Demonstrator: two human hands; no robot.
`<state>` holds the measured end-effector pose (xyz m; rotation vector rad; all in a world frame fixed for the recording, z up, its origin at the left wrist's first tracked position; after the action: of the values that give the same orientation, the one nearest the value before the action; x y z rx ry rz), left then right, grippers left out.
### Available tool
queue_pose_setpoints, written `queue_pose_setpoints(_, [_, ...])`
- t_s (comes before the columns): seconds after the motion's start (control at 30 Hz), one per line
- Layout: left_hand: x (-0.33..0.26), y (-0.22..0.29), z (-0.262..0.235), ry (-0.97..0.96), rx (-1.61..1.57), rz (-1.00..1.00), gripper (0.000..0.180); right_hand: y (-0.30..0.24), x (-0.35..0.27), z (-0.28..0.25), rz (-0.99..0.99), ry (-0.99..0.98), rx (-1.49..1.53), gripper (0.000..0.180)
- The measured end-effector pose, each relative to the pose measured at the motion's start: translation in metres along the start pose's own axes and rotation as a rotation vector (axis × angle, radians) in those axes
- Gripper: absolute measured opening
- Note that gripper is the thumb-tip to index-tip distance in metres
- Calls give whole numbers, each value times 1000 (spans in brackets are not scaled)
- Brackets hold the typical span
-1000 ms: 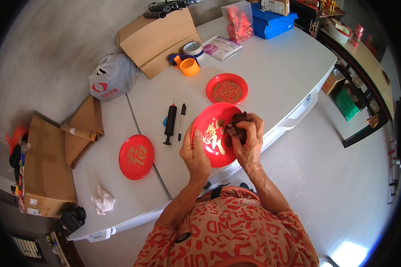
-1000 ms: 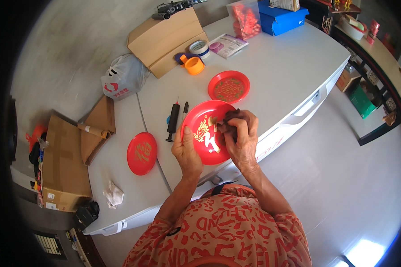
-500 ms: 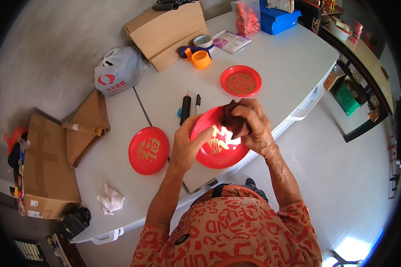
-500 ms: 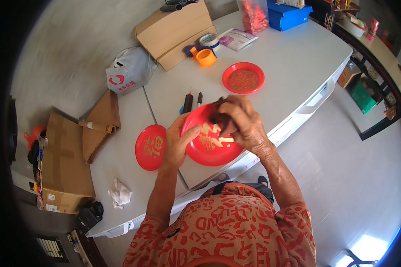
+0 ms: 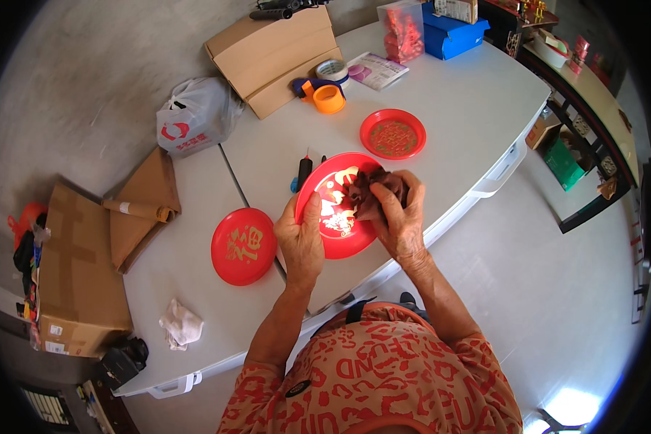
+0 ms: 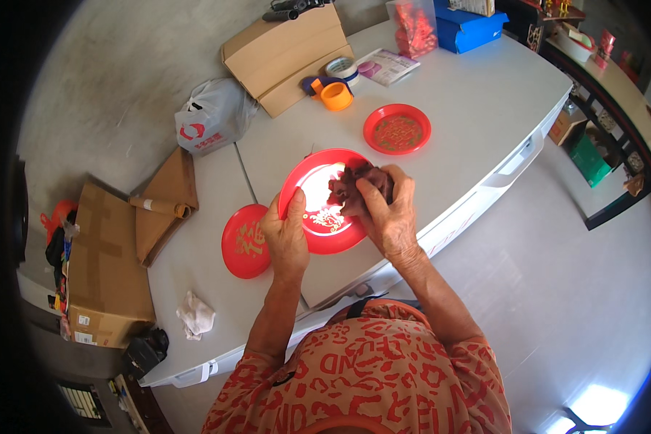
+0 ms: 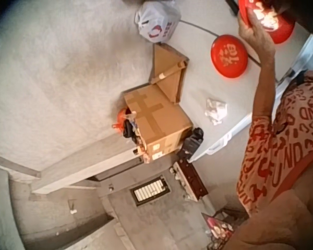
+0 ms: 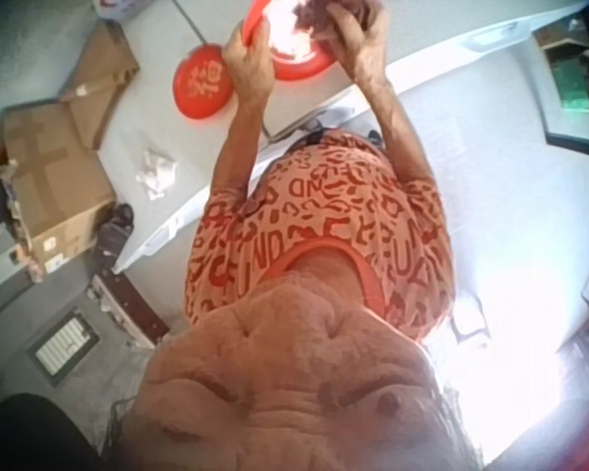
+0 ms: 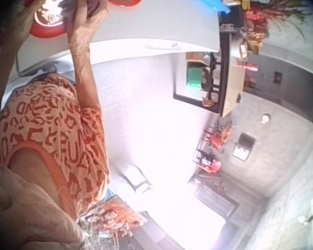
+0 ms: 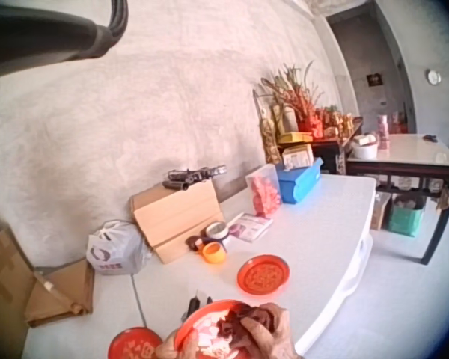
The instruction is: The person wipes the surface of several red plastic plates with a dark cloth. They handle the plates one at a time, rotating them to clean the top surface and the rim, then placing them back on the table. The person also briefly handles a tape dispenser and a syringe-like tool before focusing on the plates.
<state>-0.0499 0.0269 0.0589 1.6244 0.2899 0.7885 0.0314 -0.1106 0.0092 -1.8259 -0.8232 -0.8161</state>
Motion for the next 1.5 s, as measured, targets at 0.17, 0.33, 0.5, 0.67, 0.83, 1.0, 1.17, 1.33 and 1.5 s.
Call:
queue_pose_setpoints(0.17, [0,-12,3,95,3,-31,29,-14,-21,3,38,-124,-94,51])
queue_pose_setpoints(0.33, [3,-22,5,154,-52,-4,28,-36,-25,-2,6,-296,54,40])
queue_pose_setpoints(0.5, [18,-29,-4,266,-411,-119,26,-35,-8,-32,21,-415,596,31])
queue_pose_setpoints(0.67, [24,-51,7,73,-853,-524,36,-4,-14,-19,207,-2,671,48])
queue_pose_setpoints(0.83, [1,-56,30,-319,-1201,-841,39,-38,5,-5,4,140,460,45])
queue_pose_setpoints(1.0, [-10,-76,17,-513,-1468,-1028,25,-11,25,-10,252,18,727,38])
queue_pose_setpoints(1.17, [-20,-55,25,-339,-1335,-1253,22,14,50,-14,274,-121,1198,36])
queue_pose_setpoints(1.33, [-28,-82,18,-732,-1742,-1206,45,19,53,-12,248,-264,1423,38])
queue_pose_setpoints(1.5, [-33,-47,22,-625,-1081,-959,55,19,51,-13,272,-207,1319,36])
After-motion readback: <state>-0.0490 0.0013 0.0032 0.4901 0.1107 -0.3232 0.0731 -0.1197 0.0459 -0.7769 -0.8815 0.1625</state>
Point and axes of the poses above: each hand's wrist, its own x-axis towards the middle knuckle, its own z-axis out of the palm, y = z × x, the point moved 2 cm from there along x, towards the middle knuckle, and after that the axes turned 1 degree about -z, right-handed, at the moved point
